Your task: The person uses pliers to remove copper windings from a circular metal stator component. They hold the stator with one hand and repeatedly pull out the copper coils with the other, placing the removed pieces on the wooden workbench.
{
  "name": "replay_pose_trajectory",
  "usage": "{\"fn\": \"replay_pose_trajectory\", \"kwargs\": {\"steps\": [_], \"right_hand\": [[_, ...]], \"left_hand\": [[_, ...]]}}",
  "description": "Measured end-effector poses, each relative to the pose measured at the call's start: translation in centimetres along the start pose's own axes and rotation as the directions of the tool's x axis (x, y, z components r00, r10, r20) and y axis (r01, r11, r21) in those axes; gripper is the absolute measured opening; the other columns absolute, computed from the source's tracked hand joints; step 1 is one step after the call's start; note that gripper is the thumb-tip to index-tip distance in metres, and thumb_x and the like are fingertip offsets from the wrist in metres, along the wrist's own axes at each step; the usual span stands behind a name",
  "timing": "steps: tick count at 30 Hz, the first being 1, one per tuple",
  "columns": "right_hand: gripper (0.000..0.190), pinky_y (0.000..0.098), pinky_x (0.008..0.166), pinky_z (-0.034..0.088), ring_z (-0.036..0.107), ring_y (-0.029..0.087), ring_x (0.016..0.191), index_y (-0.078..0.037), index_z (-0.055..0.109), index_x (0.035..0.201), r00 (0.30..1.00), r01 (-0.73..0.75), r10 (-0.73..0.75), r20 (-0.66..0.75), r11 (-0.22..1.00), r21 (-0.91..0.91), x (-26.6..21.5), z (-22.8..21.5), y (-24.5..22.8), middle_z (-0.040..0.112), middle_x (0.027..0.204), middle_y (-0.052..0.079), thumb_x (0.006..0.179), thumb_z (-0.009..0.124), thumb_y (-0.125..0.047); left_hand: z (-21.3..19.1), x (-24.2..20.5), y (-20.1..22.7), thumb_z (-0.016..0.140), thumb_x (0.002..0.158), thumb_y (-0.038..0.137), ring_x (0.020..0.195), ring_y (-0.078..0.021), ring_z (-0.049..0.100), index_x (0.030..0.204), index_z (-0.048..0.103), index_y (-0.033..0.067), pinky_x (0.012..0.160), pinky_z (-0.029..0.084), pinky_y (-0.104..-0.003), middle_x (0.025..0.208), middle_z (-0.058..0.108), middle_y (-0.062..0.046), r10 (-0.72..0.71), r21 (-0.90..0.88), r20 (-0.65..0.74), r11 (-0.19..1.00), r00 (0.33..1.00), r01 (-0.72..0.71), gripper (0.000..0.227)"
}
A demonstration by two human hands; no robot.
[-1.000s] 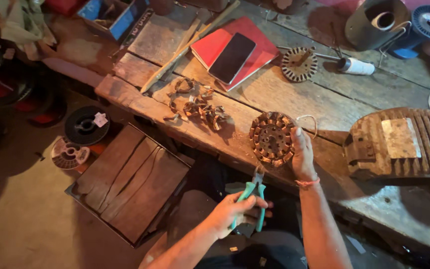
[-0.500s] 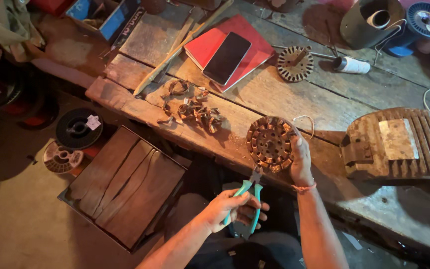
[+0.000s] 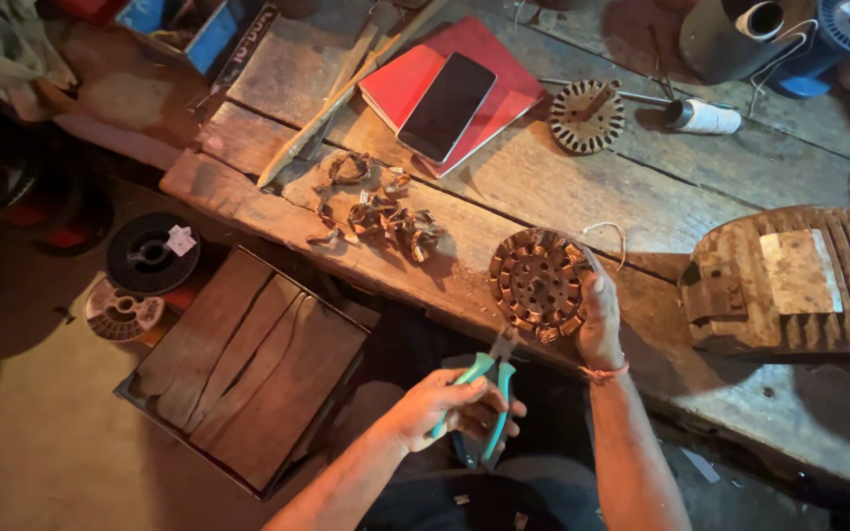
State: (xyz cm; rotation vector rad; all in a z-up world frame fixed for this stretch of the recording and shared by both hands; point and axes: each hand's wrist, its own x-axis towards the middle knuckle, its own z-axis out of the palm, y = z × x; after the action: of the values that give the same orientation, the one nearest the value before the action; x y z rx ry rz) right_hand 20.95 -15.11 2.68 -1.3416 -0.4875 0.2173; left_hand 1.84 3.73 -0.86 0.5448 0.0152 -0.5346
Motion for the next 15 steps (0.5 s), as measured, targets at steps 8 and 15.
{"fn": "replay_pose_trajectory", "kwargs": {"steps": [8, 15], "right_hand": [[0.086, 0.0324, 0.105, 0.049, 0.060, 0.016, 0.120, 0.005, 0.052, 0.146, 1.000, -0.021, 0.021, 0.011, 0.999, -0.031, -0.2, -1.6, 1.5, 0.064, 0.132, 0.007, 0.100, 0.056, -0.068], [0.089, 0.0327, 0.109, 0.048, 0.059, 0.016, 0.124, 0.005, 0.050, 0.147, 1.000, 0.009, -0.008, 0.029, 1.000, -0.020, -0.1, -1.3, 1.5, 0.063, 0.137, 0.007, 0.098, 0.058, -0.069]], "left_hand": [[0.0, 0.6, 0.8, 0.057, 0.104, 0.036, 0.109, -0.0369, 0.072, 0.114, 0.066, -0.0008, 0.085, 0.062, -0.048, 0.129, 0.068, -0.025, 0.016, -0.006, -0.046, 1.000, 0.999, -0.016, 0.039], [0.2, 0.0, 1.0, 0.058, 0.106, 0.034, 0.109, -0.0376, 0.072, 0.113, 0.065, -0.0025, 0.085, 0.061, -0.049, 0.130, 0.068, -0.026, -0.028, 0.042, -0.017, 0.999, 0.999, 0.028, 0.038]]}}
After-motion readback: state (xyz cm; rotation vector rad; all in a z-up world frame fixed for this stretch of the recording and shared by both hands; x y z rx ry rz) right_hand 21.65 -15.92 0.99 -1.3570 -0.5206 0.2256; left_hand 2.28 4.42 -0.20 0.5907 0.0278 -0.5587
